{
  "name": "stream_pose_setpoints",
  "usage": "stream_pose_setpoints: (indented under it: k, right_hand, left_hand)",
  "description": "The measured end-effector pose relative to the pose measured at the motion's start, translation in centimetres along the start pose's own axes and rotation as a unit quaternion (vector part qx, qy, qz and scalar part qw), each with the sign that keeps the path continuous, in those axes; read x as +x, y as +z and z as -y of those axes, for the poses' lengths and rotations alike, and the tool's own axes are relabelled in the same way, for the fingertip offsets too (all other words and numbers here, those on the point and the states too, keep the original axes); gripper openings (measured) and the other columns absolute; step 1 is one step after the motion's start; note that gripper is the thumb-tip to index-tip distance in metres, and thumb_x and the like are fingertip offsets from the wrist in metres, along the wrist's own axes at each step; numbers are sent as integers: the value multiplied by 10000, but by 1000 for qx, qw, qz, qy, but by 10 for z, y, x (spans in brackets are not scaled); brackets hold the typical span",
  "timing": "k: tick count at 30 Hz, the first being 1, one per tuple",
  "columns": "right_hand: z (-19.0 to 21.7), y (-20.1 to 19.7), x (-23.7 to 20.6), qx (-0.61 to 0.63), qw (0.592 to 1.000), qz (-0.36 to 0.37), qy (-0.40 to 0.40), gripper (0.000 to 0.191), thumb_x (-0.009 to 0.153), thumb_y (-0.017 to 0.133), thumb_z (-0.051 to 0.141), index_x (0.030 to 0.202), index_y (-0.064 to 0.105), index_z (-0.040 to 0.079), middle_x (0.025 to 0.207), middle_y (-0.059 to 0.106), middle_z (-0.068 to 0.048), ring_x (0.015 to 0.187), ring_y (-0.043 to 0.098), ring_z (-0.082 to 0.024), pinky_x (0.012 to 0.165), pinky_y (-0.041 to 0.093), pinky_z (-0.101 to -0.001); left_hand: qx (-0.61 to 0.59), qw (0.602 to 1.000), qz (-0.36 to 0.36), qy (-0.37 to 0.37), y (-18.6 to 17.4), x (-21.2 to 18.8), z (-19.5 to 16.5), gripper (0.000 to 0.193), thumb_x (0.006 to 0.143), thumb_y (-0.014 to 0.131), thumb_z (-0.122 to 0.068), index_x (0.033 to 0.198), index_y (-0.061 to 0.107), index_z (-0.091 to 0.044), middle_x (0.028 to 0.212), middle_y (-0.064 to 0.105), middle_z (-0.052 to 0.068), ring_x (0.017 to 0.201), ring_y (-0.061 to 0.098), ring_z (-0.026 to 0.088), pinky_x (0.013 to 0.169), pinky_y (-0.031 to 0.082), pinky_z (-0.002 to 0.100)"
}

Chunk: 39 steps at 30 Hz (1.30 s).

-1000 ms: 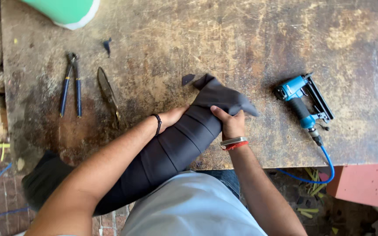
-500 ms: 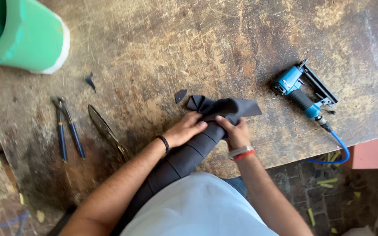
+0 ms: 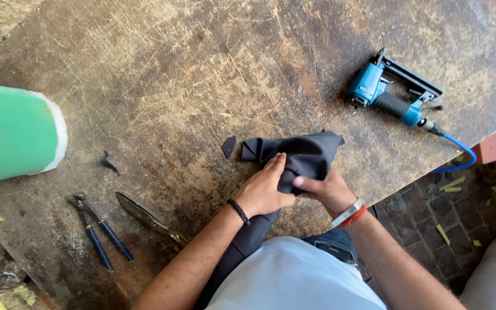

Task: The person wraps dark fabric around a curved wooden frame, repeatedly folding and smoothing the material. They use a pneumatic staple gun to secure the fabric to the wood and trim excess material with scissors.

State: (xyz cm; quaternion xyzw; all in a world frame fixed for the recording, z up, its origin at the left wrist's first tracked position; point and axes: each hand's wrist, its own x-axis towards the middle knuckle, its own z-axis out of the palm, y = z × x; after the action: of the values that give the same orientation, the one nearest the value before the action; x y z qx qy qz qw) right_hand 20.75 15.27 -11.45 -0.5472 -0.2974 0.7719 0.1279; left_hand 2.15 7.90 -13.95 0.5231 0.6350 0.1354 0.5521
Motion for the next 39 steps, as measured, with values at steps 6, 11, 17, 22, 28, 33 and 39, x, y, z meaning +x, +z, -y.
stream_pose_setpoints:
  k: [6,11,17,22,28,33,39]
  right_hand:
    - [-13,-8,9,66,996,-47,-26,334,775,768,-64,1101,702,-32,994,771,-144,841,769,-268,753,665,-429]
    - [-29,-12,18,125,987,-78,-65,229,825,744,-53,1045,722,4,957,773,-97,814,750,-201,741,646,-383]
    - [-21,1,23,-15,983,-100,-151,175,869,807,3,1023,729,-28,958,774,-97,823,717,-134,753,599,-314]
    - [-8,6,8,-78,989,-97,-83,309,776,840,33,1052,702,22,935,779,-82,803,737,-138,724,629,-316]
    - [-23,-13,9,8,995,-95,-22,283,807,776,-13,1077,703,29,936,771,-113,743,752,-192,613,636,-353]
    - [-72,-29,14,86,985,-82,-129,246,848,765,-66,1085,712,-29,958,778,-128,787,756,-205,664,659,-380]
    - [-89,-29,15,131,978,-10,-161,310,889,707,-49,1195,680,-3,1099,754,-123,965,739,-220,865,618,-436]
  left_hand:
    - [-79,996,-34,37,-1,-3,3,1002,748,764,-400,1573,326,-38,1639,332,216,1512,347,307,1196,329,374]
    - [-147,987,-44,47,-16,5,10,630,895,693,-375,1461,568,-129,1561,527,107,1439,509,240,1167,411,351]
    - [-68,992,-83,65,-25,22,3,386,847,743,-231,1211,738,-103,1247,728,90,1135,724,222,973,578,316]
    - [-17,981,-153,116,-26,19,-6,248,865,748,-204,1091,798,-116,1083,782,89,985,774,217,877,622,301]
    - [-32,986,-117,113,-30,13,-5,272,898,719,-255,1113,790,-104,1167,774,82,1042,770,214,953,611,316]
    - [18,994,9,112,-33,-7,-15,990,776,880,-445,1477,398,60,1514,376,314,1353,496,440,1048,460,449]
    - [79,994,76,-9,-32,-10,-46,860,763,742,-227,1555,411,-286,1610,206,349,1287,546,470,1023,513,445]
